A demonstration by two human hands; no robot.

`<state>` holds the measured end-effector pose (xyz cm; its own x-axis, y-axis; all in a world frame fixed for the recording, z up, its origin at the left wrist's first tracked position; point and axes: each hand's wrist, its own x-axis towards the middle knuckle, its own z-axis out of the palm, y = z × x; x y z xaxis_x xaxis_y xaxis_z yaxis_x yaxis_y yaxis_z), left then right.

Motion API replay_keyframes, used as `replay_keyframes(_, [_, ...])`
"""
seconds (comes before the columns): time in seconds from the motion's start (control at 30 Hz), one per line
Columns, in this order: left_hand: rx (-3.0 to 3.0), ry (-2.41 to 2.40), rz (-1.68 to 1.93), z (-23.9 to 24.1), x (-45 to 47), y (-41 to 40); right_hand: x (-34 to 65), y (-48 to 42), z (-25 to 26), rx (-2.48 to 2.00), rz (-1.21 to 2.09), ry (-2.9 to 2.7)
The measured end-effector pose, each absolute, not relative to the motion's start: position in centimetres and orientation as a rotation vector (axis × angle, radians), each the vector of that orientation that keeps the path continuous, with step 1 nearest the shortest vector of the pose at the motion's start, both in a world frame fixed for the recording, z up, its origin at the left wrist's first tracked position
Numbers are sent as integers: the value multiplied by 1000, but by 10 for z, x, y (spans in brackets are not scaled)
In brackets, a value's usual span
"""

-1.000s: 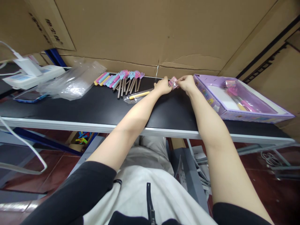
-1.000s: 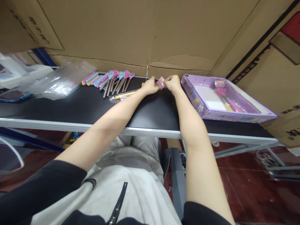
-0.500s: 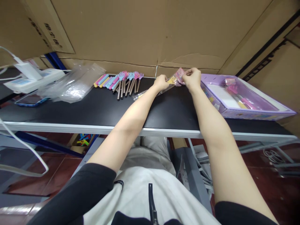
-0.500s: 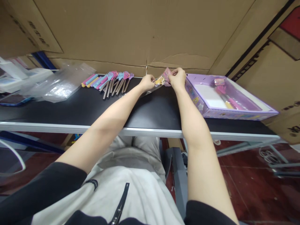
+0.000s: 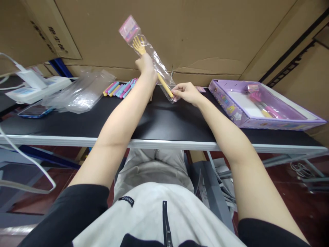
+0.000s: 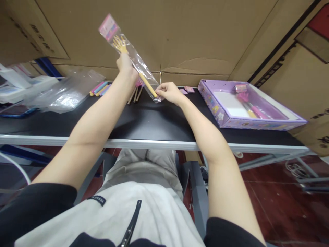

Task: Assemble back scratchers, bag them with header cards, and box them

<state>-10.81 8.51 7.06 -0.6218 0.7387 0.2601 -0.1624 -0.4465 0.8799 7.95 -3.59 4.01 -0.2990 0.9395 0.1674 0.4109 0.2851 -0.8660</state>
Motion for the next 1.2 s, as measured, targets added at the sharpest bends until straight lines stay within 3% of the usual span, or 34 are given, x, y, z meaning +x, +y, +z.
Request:
replay_keyframes(0.13, [571,1120,1982,84,-131,52,71,-32,30,-976,1082,-1870])
replay_keyframes(0.3, [908,1249,1656,79,-158,39,60,-37,24,-957,1130,-1873])
replay_keyframes(0.5, [562,949,1972,86,-159,-14,62,-31,29,-928,1063,-1634])
replay_keyframes(0.9, [929,1029,1994,34,-192,25,67,-27,29,-862,1064,-1432])
replay_keyframes(1.2, [787,1179,1901,46,-182,-2,62,-27,24,-829,1108,-1496])
